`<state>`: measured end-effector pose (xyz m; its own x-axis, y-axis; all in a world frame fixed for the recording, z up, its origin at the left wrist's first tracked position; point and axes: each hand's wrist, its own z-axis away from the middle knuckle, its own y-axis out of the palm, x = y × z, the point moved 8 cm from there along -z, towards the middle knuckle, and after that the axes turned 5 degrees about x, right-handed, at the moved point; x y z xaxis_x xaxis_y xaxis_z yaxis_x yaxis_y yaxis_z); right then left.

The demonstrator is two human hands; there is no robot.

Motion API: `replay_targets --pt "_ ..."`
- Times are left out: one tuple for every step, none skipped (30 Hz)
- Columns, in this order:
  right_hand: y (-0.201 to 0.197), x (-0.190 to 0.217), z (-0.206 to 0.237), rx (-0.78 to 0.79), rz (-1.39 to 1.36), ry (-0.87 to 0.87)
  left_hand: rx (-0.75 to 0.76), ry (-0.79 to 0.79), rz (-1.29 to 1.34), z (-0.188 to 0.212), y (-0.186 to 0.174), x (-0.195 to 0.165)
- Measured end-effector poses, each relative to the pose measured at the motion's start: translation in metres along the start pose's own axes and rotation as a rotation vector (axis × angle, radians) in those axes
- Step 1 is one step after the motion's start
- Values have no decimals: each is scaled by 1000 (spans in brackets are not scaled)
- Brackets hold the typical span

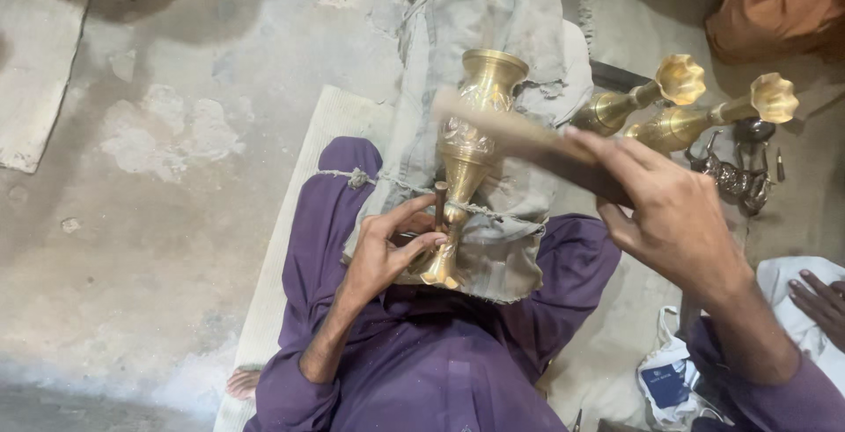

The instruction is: The person sits on the floor holding a punch against the base of an engraved brass vase and repeatedly strikes the punch with a wooden mallet, working the metal surface. Finished brass vases and figurines lie on the floor beside the work area.

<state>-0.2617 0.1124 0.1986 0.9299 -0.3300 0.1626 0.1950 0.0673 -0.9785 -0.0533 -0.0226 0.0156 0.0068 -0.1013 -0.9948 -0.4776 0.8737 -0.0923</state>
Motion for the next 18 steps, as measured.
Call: replay_targets --pt "1 -4 0 10 -101 51 3 5 4 1 1 0" --pt "4 -2 0 45 23 17 0 6 1 1 1 1" --pt "8 1 0 80 147 -20 -6 8 -2 0 1 2" --pt "12 2 0 115 270 -55 -10 11 -6 0 1 3" --pt "10 -2 -1 83 209 -26 -4 1 -9 -1 1 5" --pt "9 -5 -1 55 148 1 0 -11 -10 -1 1 7" --pt "8 -9 -1 32 85 29 4 -27 -8 1 2 9" --pt "9 -9 -1 42 37 13 -6 -30 -12 1 2 10" --pt "11 -9 -1 49 -10 -3 -16 -31 -17 1 1 10" --pt "12 -8 -1 57 -59 -18 -25 -32 -21 1 1 10" --pt "17 -9 -1 108 57 -4 -22 -28 -22 2 1 10" --pt "21 -11 -1 157 174 11 -20 -23 -26 2 1 9" --pt "25 -12 -1 203 292 26 -19 -16 -29 1 1 9" --pt "21 -11 -2 142 220 18 -13 -15 -16 1 1 9" --pt "16 -11 -2 84 147 11 -7 -16 -1 1 1 9" --pt "11 -11 -2 24 75 6 0 -17 12 2 2 9" --pt "14 -12 -3 51 30 4 -3 -11 7 2 1 9" --pt "16 -13 -3 78 -16 6 -3 -4 2 2 1 9"
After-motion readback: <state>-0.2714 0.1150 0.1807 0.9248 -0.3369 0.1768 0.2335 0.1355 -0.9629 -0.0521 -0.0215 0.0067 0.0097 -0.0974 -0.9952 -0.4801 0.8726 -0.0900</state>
